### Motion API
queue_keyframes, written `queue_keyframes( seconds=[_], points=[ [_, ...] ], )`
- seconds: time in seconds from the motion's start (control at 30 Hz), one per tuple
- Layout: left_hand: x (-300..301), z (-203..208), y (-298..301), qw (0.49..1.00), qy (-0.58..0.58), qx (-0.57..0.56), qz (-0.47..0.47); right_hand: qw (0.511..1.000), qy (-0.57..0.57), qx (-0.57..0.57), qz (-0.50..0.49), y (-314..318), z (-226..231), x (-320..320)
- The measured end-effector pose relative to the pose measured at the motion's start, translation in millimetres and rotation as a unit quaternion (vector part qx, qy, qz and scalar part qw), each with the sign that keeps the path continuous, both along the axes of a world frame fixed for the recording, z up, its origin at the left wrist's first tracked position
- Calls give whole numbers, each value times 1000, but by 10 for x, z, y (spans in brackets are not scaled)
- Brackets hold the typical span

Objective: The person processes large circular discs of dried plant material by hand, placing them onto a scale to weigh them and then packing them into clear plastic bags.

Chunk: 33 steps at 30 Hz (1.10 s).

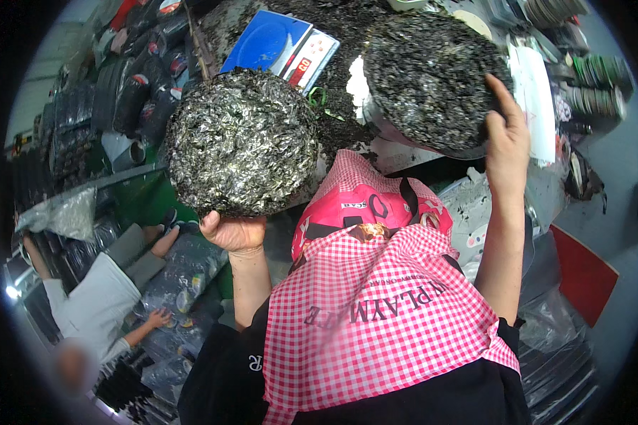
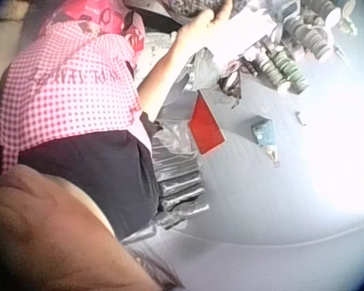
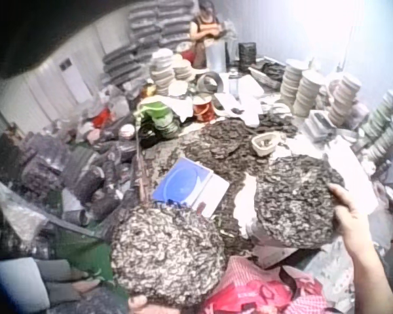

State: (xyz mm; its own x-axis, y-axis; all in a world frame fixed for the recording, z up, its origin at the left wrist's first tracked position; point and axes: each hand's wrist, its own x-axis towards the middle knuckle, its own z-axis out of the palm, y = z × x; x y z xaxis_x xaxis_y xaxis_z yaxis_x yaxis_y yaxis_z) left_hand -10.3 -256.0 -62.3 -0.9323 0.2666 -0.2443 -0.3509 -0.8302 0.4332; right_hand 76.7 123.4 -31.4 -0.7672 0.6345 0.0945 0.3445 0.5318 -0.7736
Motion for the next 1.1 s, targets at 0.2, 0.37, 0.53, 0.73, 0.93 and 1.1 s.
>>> queue_keyframes(
  seconds=[0.2,0.37,0.53,0.73,0.93,1.1],
  points=[
    [46,90,60,992,70,4,-105,954,125,193,191,-923,382,-316],
    [141,204,228,953,168,-84,-238,897,130,5,423,-1461,243,-441],
    [228,134,70,944,228,-175,-165,872,151,-18,465,-1392,267,-419],
    [192,488,646,988,106,-106,-36,877,224,-13,424,-1096,249,-493],
    [113,431,533,993,20,-97,71,952,173,-235,91,50,162,-35],
    [123,632,652,995,36,-75,48,954,66,278,87,-22,291,13]
  ],
)
